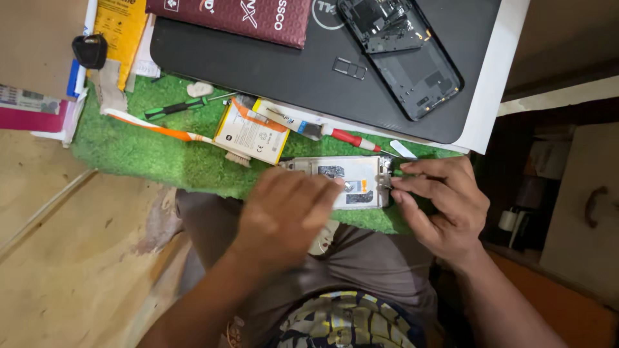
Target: The person repairs a disassembled smartphone at a workbench, using a screwdriver and tweezers to remove and reposition small internal components on the opened phone body. They hold the phone steady with one hand while working on its internals, occasionally lifting small parts out and setting them on the mat.
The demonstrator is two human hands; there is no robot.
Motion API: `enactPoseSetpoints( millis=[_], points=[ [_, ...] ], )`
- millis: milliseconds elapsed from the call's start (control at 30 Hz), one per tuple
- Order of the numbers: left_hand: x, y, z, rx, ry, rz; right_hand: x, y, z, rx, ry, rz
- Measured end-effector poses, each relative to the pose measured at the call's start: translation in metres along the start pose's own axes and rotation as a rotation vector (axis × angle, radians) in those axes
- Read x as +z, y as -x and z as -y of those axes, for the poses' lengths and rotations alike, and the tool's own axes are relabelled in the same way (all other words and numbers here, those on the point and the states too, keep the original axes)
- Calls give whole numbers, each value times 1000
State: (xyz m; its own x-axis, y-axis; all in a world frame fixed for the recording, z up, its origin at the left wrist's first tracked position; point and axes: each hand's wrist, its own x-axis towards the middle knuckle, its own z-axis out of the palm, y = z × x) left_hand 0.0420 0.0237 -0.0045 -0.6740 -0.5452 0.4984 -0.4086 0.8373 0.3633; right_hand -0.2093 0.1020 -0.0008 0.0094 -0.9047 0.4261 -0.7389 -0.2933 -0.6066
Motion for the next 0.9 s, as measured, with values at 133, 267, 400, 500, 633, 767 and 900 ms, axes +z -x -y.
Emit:
enactPoseSetpoints(
  millis=[133,267,400,500,633,767,900],
  points=[
    [-19,5,30,-358,-142,378,0,1,-1,10,-5,-8],
    [-54,16,64,-396,-182,-213,0,3,-2,3,-13,-31],
    [-59,12,97,-421,-390,-162,1,4,-3,1,-16,-35],
    [-47,9,110,-429,-471,-130,1,3,-3,5,-5,-17],
    [-37,5,111,-478,-504,-98,1,3,-1,-2,10,-24],
    [-50,-12,98,-577,-303,-113,0,4,0,6,43,-22],
    [-70,-21,62,-665,-193,-112,-1,5,0,-10,48,-43]
  ],
)
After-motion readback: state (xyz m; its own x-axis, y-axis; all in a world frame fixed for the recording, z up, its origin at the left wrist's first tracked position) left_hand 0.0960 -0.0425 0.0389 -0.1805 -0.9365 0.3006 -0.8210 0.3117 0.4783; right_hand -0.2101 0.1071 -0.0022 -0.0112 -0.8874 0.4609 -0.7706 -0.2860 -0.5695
